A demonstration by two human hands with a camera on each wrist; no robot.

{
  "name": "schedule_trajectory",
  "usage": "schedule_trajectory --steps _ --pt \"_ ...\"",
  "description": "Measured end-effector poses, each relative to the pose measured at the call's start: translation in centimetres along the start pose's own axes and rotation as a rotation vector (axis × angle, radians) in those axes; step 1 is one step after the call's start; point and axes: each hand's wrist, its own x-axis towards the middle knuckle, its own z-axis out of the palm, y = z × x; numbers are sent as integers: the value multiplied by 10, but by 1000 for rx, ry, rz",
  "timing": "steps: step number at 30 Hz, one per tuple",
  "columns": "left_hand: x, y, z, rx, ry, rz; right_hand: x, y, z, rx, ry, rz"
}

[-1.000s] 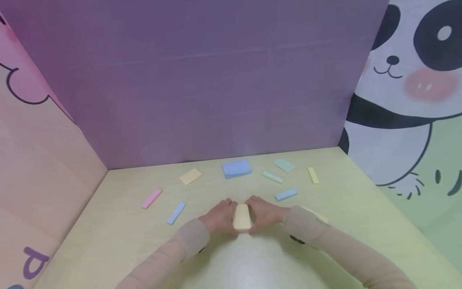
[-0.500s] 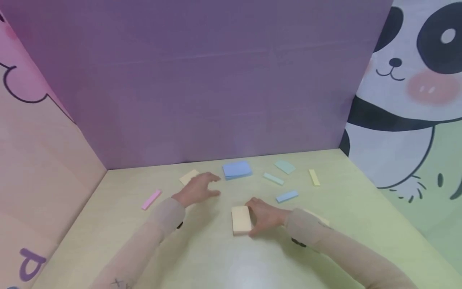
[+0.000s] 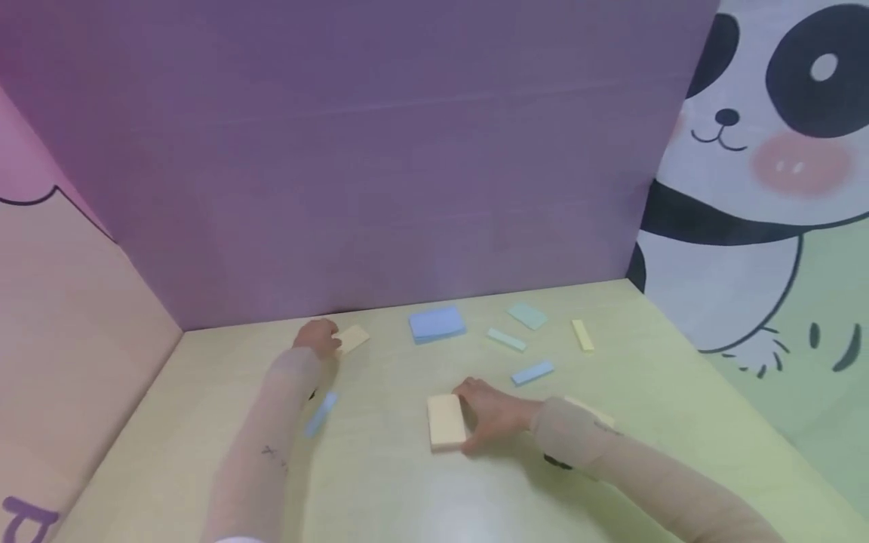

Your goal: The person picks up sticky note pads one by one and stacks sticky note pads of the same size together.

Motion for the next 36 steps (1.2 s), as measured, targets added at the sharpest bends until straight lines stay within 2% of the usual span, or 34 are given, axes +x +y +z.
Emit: schedule_trajectory --steps 4,9,12,19,26,31,34,36 --pt "-2 -5 10 -33 -24 -71 1 0 0 -8 3 -6" --pt "-2 -4 16 -38 24 -70 1 0 1 -9 7 -10" --pt "-1 -1 19 -24 33 -86 1 0 2 -9 11 -12" --pt "0 14 24 22 -3 -192 1 -1 2 8 5 1" --pt "-1 30 27 99 16 -207 2 -1 -1 -5 5 12" --pt "-5 40 27 110 21 -222 1 -2 -1 -19 8 0" --pt "-7 42 25 115 19 -226 -1 -3 -2 -18 4 -4" --pt "-7 41 23 113 28 -203 -2 -5 -2 -13 -2 0"
